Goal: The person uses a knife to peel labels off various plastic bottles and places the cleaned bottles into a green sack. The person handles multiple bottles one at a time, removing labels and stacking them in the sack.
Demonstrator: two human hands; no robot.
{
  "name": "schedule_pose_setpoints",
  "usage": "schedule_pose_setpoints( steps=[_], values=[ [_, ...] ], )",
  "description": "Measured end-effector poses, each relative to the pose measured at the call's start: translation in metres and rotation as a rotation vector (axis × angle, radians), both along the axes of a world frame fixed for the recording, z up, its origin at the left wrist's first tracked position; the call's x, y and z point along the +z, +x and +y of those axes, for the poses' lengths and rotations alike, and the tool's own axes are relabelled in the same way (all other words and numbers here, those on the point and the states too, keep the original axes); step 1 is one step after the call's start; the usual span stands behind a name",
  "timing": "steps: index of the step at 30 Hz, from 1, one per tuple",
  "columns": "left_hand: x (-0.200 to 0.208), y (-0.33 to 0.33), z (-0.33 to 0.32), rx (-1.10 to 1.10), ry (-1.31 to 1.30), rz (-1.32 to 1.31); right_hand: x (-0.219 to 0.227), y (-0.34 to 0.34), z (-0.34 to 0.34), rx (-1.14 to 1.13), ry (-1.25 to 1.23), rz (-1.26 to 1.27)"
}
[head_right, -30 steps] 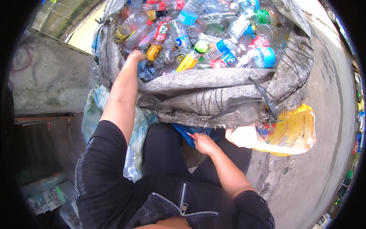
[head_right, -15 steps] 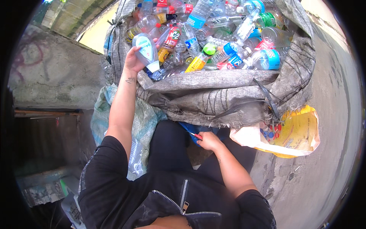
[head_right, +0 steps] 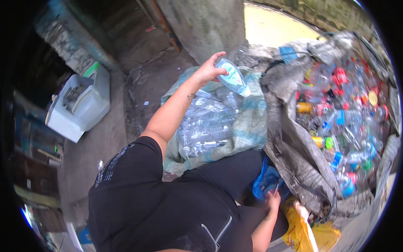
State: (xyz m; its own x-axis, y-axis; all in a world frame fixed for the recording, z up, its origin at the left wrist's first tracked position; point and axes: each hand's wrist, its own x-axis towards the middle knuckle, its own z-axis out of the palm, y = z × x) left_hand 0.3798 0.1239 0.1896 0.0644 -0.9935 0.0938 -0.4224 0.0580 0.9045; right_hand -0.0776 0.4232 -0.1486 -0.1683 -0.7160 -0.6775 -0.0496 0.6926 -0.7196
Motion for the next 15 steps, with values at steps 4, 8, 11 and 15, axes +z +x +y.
schedule_pose_setpoints(
  steps=[4, 8, 11, 15],
  values=[
    [0.013, 0.173, 0.102, 0.467, 0.118, -0.649, -0.016, -0.011, 0.001, -0.091, 0.057, -0.058],
    [-0.040, 0.262, 0.207, 0.404, 0.351, -0.681, -0.027, -0.009, -0.011, -0.026, 0.100, -0.023],
    [-0.100, 0.266, 0.260, 0.269, 0.468, -0.592, -0.024, -0.003, -0.011, -0.050, 0.143, 0.013],
    [-0.084, 0.257, 0.254, 0.264, 0.514, -0.285, -0.039, -0.023, -0.011, -0.154, 0.148, 0.012]
  ],
)
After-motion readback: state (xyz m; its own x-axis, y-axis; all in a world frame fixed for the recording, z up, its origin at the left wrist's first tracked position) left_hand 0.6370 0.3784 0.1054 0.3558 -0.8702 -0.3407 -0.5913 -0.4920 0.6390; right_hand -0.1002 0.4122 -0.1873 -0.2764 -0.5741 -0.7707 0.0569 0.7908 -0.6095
